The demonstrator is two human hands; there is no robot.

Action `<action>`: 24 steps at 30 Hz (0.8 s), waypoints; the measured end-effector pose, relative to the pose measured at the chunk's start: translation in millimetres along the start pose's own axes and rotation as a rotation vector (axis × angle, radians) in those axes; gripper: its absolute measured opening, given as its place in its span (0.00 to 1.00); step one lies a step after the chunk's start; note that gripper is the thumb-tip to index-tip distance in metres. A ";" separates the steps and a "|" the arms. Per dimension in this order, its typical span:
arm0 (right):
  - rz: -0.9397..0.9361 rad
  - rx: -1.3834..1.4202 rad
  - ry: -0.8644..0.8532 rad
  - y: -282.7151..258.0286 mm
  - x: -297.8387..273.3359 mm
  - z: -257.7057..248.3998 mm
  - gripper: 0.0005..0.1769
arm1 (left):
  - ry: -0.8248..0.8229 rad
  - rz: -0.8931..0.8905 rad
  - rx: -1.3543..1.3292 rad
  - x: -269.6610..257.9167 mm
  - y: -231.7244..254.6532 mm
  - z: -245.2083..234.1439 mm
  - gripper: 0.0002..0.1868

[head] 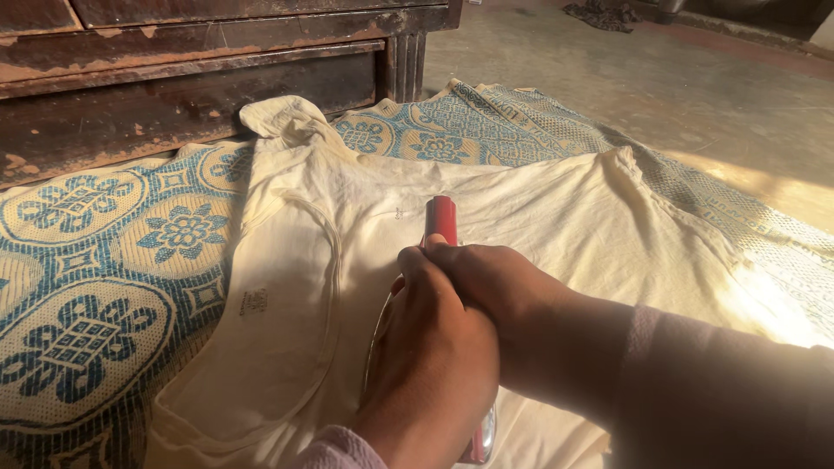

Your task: The person irons a white t-shirt laid out on a patterned mat. They use a red electric iron, moving it back and forth across the fabric while holding the shirt flat with the other hand.

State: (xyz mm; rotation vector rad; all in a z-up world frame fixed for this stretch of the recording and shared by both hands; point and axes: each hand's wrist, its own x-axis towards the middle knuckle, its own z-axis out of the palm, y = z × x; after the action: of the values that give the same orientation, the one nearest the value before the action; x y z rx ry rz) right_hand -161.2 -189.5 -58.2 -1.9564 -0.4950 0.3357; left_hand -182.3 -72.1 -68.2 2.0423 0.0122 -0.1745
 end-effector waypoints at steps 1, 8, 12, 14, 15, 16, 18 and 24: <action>-0.015 0.020 -0.024 -0.1 0.7 -0.9 0.21 | 0.008 -0.001 0.012 0.5 0.4 0.7 0.24; 0.488 0.833 0.116 -1.7 34.6 -3.5 0.23 | 0.110 0.108 0.025 10.8 -0.6 4.8 0.27; 0.521 0.959 0.151 6.3 52.6 -9.3 0.19 | 0.068 0.029 -0.053 21.4 9.5 0.2 0.26; 0.511 1.006 0.164 10.8 60.9 -13.0 0.16 | 0.085 0.025 -0.043 27.4 12.6 -1.8 0.24; 0.507 1.027 0.170 12.9 65.0 -15.7 0.14 | 0.095 0.023 -0.040 31.0 13.7 -1.9 0.24; 0.492 1.015 0.176 15.2 68.2 -19.0 0.14 | 0.096 0.013 -0.050 35.5 15.0 -1.3 0.24; 0.464 0.988 0.185 20.2 74.3 -26.4 0.14 | 0.100 -0.011 -0.071 44.8 17.5 0.7 0.25; 0.363 1.022 0.046 37.3 97.0 -48.9 0.11 | 0.159 -0.032 -0.123 68.4 25.4 1.0 0.23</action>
State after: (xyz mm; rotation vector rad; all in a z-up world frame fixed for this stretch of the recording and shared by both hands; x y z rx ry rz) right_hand -47.5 -195.3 -72.9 -1.0298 0.0930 0.6219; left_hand -112.6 -89.3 -55.0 1.9292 0.1510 -0.0303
